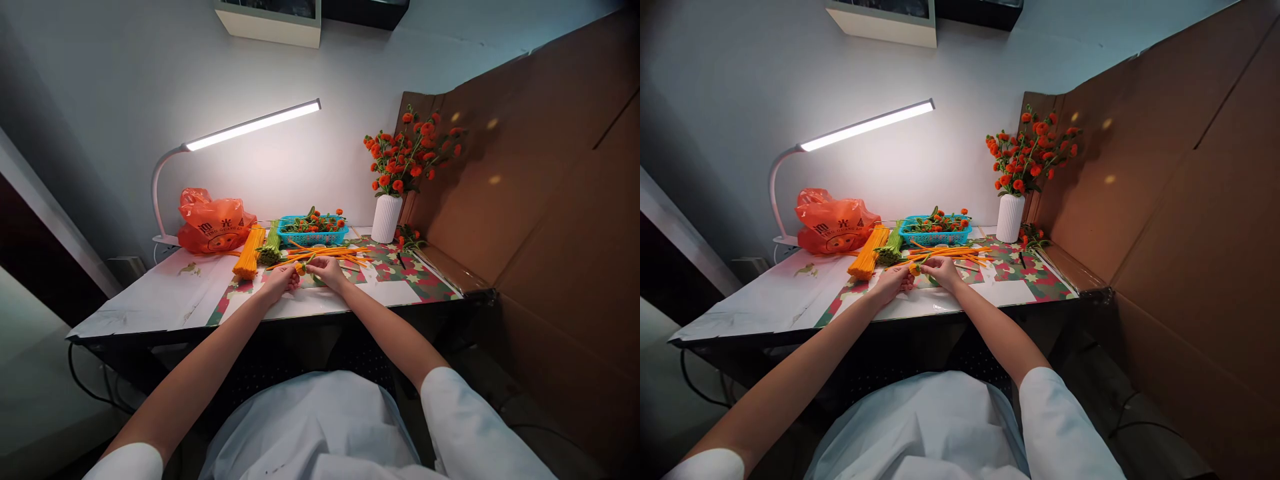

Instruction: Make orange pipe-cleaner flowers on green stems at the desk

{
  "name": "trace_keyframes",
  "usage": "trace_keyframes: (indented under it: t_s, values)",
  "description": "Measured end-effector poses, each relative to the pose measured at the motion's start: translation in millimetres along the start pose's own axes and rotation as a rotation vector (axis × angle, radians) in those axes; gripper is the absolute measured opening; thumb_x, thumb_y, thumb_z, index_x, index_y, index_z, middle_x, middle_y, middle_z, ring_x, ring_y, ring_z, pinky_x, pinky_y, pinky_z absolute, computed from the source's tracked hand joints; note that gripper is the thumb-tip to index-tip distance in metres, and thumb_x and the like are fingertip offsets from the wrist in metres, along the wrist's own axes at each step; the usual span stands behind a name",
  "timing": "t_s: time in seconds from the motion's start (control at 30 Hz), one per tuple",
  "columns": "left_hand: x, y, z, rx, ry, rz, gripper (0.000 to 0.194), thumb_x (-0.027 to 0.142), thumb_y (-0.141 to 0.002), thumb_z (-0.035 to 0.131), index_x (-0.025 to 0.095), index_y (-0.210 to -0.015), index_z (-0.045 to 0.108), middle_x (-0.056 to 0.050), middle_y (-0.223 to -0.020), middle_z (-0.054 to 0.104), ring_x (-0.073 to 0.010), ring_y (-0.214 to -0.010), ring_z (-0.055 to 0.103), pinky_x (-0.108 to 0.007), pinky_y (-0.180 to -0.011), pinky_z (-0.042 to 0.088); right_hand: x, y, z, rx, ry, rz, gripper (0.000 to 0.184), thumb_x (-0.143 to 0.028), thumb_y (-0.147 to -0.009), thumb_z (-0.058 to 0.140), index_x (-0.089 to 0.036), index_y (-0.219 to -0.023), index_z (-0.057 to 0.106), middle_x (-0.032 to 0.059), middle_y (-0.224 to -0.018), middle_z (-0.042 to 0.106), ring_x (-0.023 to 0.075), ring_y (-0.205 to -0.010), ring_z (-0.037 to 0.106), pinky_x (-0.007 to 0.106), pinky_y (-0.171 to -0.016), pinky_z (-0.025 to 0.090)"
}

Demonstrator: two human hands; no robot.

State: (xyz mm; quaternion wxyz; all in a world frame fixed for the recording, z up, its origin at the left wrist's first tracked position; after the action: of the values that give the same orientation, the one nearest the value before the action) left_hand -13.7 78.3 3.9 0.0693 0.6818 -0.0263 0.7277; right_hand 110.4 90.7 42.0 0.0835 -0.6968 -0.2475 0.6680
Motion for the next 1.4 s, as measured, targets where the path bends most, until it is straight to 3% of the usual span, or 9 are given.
trace_keyframes:
  t_s: [0.1, 0.2, 0.3, 0.5, 0.8, 0.97, 1.03, 1.2, 1.4]
  values:
    - [10.4, 4.0, 0.9, -0.005, 0.032, 0.112, 0.041, 0.052, -0.072, 0.068, 0.012, -0.078, 0.059, -0.004, -0.070, 0.062, -0.0108, -0.055, 0.058, -0.021, -0.049, 0.047, 1.3, 0.4, -0.8, 0.001, -0.027, 0.026, 0.033, -0.048, -0.062, 0.073, -0.016, -0.066, 0.064, 0.0015, -0.065, 0.065, 0.0121, -0.059, 0.056, 0.024, -0.056, 0.043]
    - [30.1, 13.0, 1.8, -0.017, -0.002, 0.333, 0.050, 0.043, -0.061, 0.080, 0.018, -0.099, 0.060, -0.005, -0.098, 0.064, -0.0144, -0.078, 0.064, -0.025, -0.065, 0.054, -1.4, 1.3, -5.8, 0.050, 0.021, 0.009, 0.031, -0.046, -0.065, 0.070, -0.016, -0.066, 0.063, 0.0005, -0.063, 0.062, 0.0116, -0.058, 0.053, 0.024, -0.055, 0.041]
    - [39.7, 18.9, 4.2, -0.038, -0.061, 0.454, 0.054, 0.037, -0.055, 0.084, 0.018, -0.099, 0.060, -0.004, -0.100, 0.065, -0.0149, -0.082, 0.065, -0.027, -0.073, 0.054, -6.4, 2.0, -9.5, 0.090, 0.082, -0.033, 0.028, -0.043, -0.067, 0.068, -0.017, -0.064, 0.062, 0.0007, -0.063, 0.062, 0.0122, -0.059, 0.053, 0.025, -0.058, 0.042]
    - [26.8, 9.4, 1.8, -0.052, 0.056, 0.302, 0.051, 0.047, -0.061, 0.081, 0.015, -0.093, 0.058, 0.001, -0.067, 0.064, -0.0107, -0.058, 0.062, -0.022, -0.058, 0.051, -20.4, 4.6, -8.8, 0.104, 0.160, -0.152, 0.026, -0.042, -0.072, 0.065, -0.017, -0.069, 0.064, 0.0020, -0.067, 0.063, 0.0141, -0.065, 0.055, 0.027, -0.065, 0.044]
    - [8.4, 1.3, 0.4, -0.064, 0.161, 0.125, 0.044, 0.046, -0.065, 0.079, 0.015, -0.088, 0.059, 0.000, -0.063, 0.063, -0.0089, -0.051, 0.060, -0.020, -0.051, 0.049, -28.9, 8.6, -11.8, 0.143, 0.304, -0.244, 0.025, -0.041, -0.077, 0.064, -0.018, -0.068, 0.065, 0.0011, -0.065, 0.060, 0.0153, -0.066, 0.054, 0.027, -0.067, 0.043]
    - [2.6, -1.8, -0.3, -0.040, 0.144, 0.057, 0.040, 0.047, -0.067, 0.077, 0.012, -0.073, 0.058, -0.002, -0.059, 0.060, -0.0089, -0.049, 0.058, -0.018, -0.046, 0.046, -33.1, 9.5, -7.1, 0.120, 0.373, -0.279, 0.018, -0.035, -0.080, 0.062, -0.019, -0.076, 0.067, 0.0019, -0.069, 0.062, 0.0158, -0.069, 0.056, 0.028, -0.069, 0.043]
    - [5.7, 0.3, 0.1, -0.029, 0.113, 0.083, 0.042, 0.050, -0.067, 0.076, 0.012, -0.076, 0.059, -0.003, -0.063, 0.061, -0.0099, -0.052, 0.059, -0.020, -0.048, 0.048, -33.7, 9.7, -5.9, 0.118, 0.415, -0.272, 0.017, -0.032, -0.080, 0.062, -0.018, -0.072, 0.064, 0.0016, -0.068, 0.061, 0.0154, -0.067, 0.055, 0.027, -0.068, 0.042]
    - [33.4, 15.5, 2.3, -0.017, -0.016, 0.359, 0.056, 0.040, -0.054, 0.085, 0.019, -0.100, 0.062, -0.004, -0.095, 0.068, -0.0145, -0.077, 0.065, -0.026, -0.064, 0.055, -31.2, 9.1, -5.1, 0.111, 0.473, -0.226, 0.018, -0.028, -0.082, 0.060, -0.018, -0.067, 0.059, 0.0009, -0.067, 0.059, 0.0152, -0.067, 0.054, 0.027, -0.066, 0.040]
    - [27.0, 12.4, 3.8, -0.060, -0.033, 0.307, 0.050, 0.052, -0.061, 0.078, 0.015, -0.094, 0.066, -0.003, -0.074, 0.067, -0.0137, -0.064, 0.062, -0.026, -0.059, 0.051, -34.6, 10.8, -1.1, 0.071, 0.534, -0.262, 0.020, -0.033, -0.085, 0.062, -0.019, -0.070, 0.063, 0.0020, -0.068, 0.061, 0.0169, -0.070, 0.054, 0.029, -0.070, 0.037]
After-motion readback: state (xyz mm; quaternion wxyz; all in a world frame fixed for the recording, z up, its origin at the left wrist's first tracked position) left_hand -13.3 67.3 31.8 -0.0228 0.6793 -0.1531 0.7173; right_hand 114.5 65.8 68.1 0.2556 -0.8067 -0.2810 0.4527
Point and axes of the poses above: each hand's wrist, its own y-axis away from the middle knuckle, its own z-axis out of the palm, x = y × z, the point moved 10 cm from there along -y, towards the middle knuckle
